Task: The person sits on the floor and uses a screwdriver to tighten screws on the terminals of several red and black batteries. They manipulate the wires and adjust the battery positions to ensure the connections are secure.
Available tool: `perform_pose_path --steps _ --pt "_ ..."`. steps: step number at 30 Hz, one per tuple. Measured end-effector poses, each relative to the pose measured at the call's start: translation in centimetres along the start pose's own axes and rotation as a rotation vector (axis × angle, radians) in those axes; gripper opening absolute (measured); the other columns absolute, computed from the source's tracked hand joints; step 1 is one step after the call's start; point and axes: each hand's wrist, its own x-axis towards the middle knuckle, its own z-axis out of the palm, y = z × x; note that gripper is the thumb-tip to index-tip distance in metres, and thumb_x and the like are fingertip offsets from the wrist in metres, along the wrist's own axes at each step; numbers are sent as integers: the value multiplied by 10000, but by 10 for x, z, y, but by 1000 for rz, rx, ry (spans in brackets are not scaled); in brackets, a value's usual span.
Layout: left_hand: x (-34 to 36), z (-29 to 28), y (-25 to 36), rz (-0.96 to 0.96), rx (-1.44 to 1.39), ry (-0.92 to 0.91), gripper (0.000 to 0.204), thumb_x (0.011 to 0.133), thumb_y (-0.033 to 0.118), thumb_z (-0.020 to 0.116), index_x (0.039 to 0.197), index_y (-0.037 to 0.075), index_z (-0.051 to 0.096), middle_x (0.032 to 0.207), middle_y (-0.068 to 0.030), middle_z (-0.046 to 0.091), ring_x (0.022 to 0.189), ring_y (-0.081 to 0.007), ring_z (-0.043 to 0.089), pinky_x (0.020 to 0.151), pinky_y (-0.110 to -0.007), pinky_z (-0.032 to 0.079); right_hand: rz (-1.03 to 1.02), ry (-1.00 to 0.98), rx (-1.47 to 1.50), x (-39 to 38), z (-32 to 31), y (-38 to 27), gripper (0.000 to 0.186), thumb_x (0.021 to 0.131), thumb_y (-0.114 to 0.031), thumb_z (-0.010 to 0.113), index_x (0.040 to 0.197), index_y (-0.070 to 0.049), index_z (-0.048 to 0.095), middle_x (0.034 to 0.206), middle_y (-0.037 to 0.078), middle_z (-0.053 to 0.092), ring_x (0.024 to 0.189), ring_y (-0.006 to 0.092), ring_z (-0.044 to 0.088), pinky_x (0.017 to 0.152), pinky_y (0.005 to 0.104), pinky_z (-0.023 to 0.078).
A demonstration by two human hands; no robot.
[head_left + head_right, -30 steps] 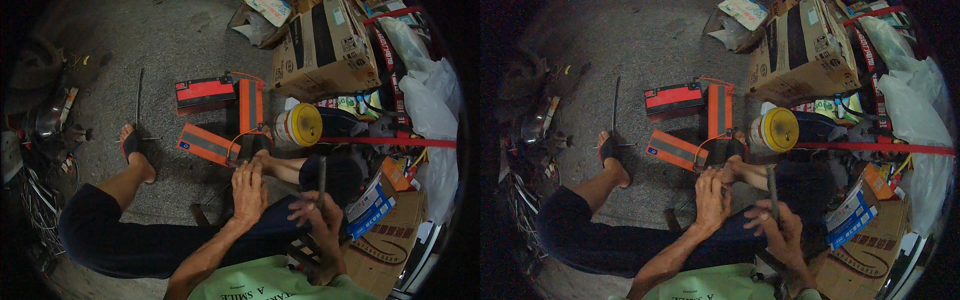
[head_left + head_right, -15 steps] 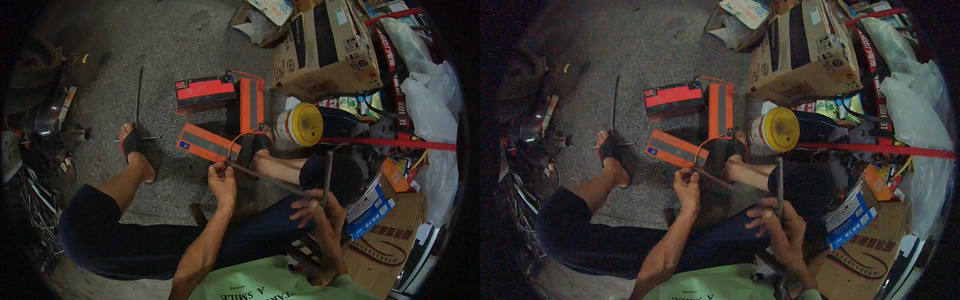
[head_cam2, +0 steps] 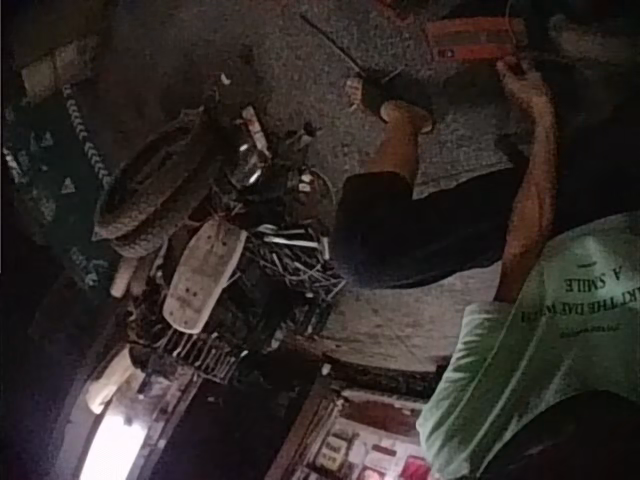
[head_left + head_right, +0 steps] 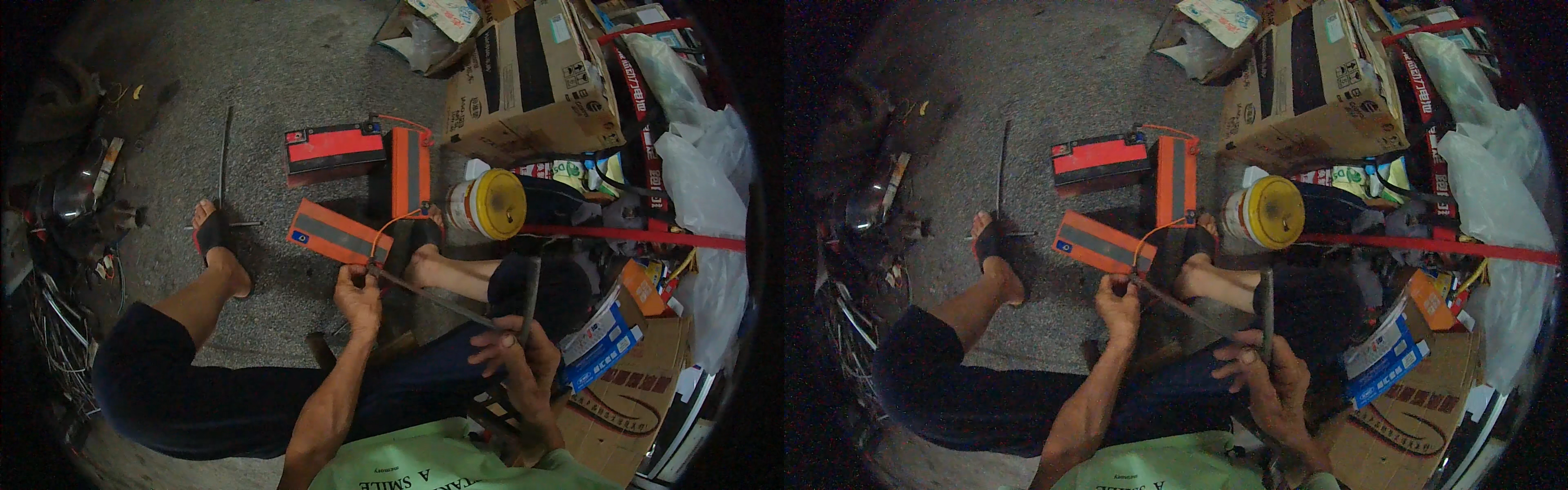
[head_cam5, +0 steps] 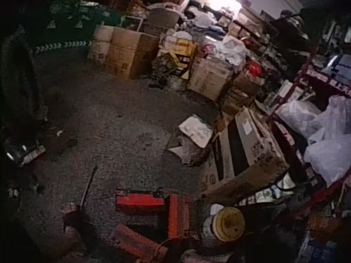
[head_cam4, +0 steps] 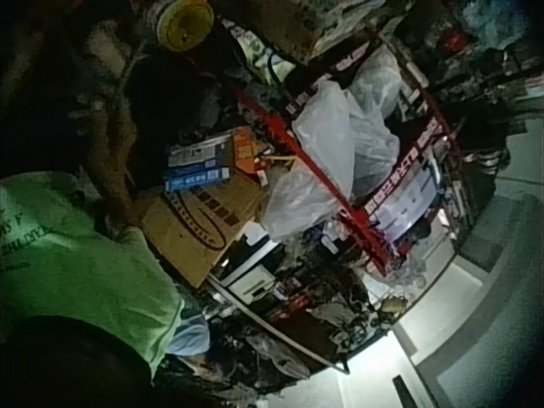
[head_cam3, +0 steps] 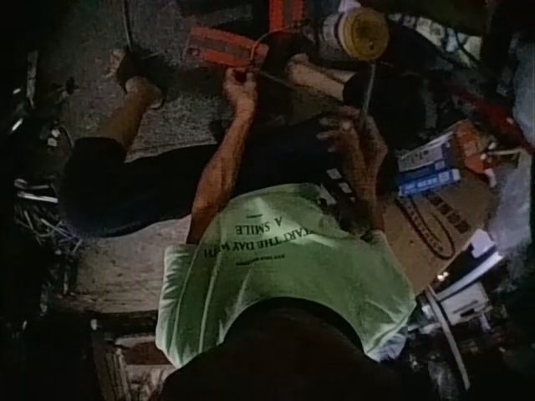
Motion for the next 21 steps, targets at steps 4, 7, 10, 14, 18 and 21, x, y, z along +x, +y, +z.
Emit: perform_pose_path --steps 4,7,10,14,18,21 --pt "2 -4 4 95 58 -7 194 727 -43 671 911 8 639 849 -132 644 810 -269 634 767 -354 491 13 20 -53 -1 1 -3 282 1009 -194 498 1165 35 546 965 178 704 788 214 714 596 272 535" --pt "1 -6 4 168 123 -15 186 733 -34 671 914 9 658 850 -139 647 821 -298 644 771 -357 496 -4 16 -35 -1 0 -2 289 1009 -198 499 1167 39 545 957 176 703 788 216 714 589 274 534" --pt "0 -7 6 213 207 -31 203 761 -71 630 951 -5 661 862 -111 613 809 -258 632 709 -361 509 19 21 -28 0 -1 -3 285 1009 -189 499 1175 38 544 955 174 702 792 212 713 581 270 531" --pt "-2 -8 7 194 208 -30 214 737 -50 679 941 11 700 874 -151 661 796 -297 672 734 -370 525 -69 -6 -43 -1 -3 7 272 1011 -200 500 1167 19 548 927 191 704 738 225 715 539 263 518" --pt "1 -9 -9 324 272 -32 228 756 -37 663 977 14 690 905 -131 648 818 -297 652 723 -377 519 -53 -44 -73 1 -2 0 266 994 -161 527 1186 23 544 930 179 704 765 215 716 571 275 530" --pt "0 -8 -8 304 258 -62 256 767 -16 662 1020 23 677 944 -128 640 865 -318 634 754 -399 505 -338 -242 -454 13 -12 2 266 959 -115 568 1183 27 543 882 185 692 734 235 710 566 312 526"
